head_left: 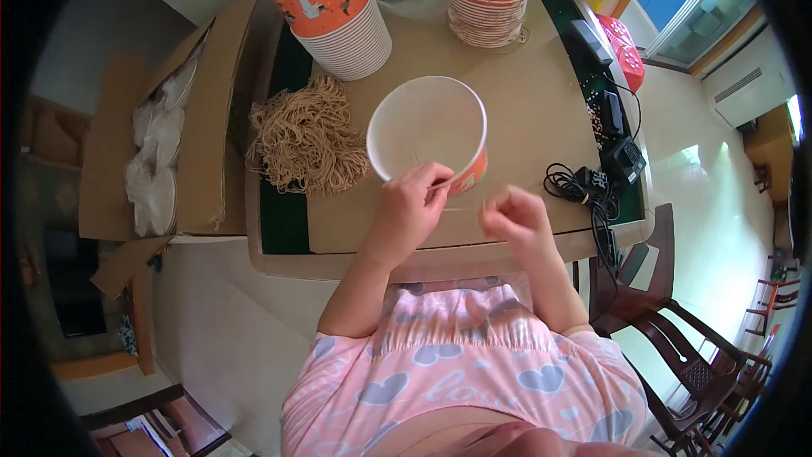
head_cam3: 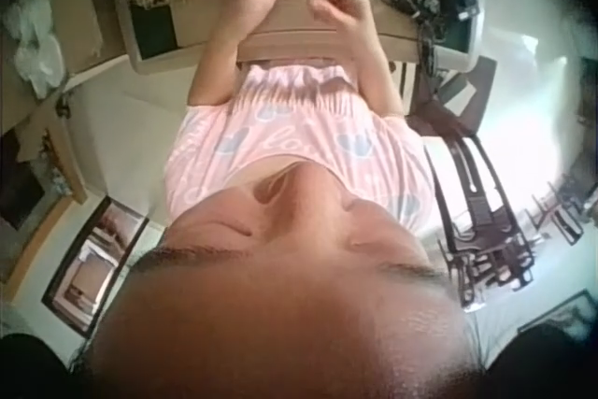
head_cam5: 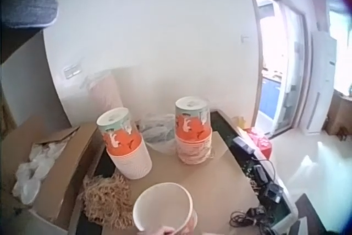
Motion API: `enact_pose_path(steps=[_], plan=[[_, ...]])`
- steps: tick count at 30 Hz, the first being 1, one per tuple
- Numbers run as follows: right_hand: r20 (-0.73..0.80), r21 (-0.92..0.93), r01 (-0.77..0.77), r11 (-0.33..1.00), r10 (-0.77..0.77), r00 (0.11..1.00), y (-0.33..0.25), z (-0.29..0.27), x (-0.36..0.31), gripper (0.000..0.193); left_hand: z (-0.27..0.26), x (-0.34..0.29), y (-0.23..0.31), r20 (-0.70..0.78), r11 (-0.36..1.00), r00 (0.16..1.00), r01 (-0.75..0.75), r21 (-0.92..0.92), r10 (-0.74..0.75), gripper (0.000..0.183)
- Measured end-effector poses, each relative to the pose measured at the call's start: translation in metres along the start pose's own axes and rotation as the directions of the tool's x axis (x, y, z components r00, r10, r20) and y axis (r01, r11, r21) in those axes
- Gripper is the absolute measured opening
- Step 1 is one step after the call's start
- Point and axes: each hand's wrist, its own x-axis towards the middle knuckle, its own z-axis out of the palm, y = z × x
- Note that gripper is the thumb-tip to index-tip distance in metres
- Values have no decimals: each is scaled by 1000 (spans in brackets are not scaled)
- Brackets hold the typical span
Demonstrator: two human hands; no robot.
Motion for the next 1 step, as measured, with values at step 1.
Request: enact_pose_path(steps=[1], plan=[[-6,2,6,1000,-6,1000,0,-1,1,6,-3,5,4,32,997,996,80,-4,-80,8]])
